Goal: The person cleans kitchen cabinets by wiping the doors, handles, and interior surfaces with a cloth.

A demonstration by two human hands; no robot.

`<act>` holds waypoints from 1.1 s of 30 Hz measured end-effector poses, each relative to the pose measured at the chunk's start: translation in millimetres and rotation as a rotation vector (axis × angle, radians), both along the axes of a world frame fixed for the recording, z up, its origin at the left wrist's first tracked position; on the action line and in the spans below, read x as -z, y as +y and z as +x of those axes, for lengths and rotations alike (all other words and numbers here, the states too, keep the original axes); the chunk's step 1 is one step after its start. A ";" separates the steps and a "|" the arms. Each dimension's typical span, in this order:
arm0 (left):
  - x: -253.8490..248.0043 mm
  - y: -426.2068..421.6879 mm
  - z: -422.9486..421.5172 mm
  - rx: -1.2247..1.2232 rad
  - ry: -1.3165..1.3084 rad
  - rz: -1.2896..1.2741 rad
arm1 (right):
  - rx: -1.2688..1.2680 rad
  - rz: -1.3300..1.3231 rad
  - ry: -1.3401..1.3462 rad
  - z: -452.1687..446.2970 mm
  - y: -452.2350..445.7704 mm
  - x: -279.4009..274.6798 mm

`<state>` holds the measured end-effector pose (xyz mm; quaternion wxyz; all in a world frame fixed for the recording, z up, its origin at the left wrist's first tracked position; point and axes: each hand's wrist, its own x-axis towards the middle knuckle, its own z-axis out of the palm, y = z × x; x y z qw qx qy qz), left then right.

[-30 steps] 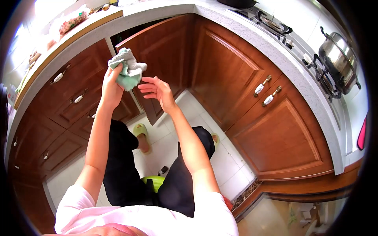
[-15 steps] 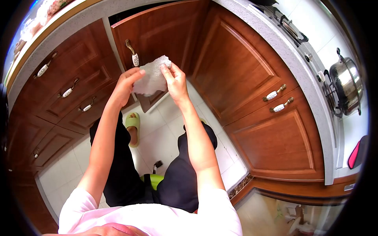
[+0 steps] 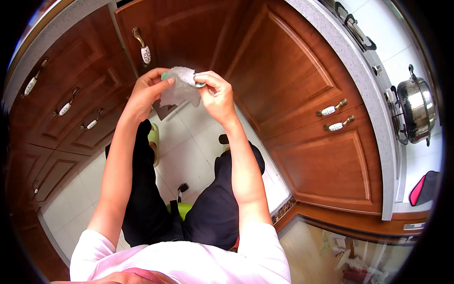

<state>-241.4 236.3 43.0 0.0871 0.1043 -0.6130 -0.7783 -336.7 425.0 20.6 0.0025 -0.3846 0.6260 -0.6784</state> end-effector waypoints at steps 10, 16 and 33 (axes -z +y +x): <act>3.9 5.8 5.4 0.219 0.069 -0.364 | 0.078 0.363 0.454 11.1 25.8 -11.3; 18.1 2.6 2.4 0.151 0.194 -0.599 | 0.088 0.390 0.492 15.2 30.4 -16.1; 16.9 -0.4 12.4 0.303 -0.064 -0.428 | 0.113 0.332 0.210 22.8 27.1 -18.4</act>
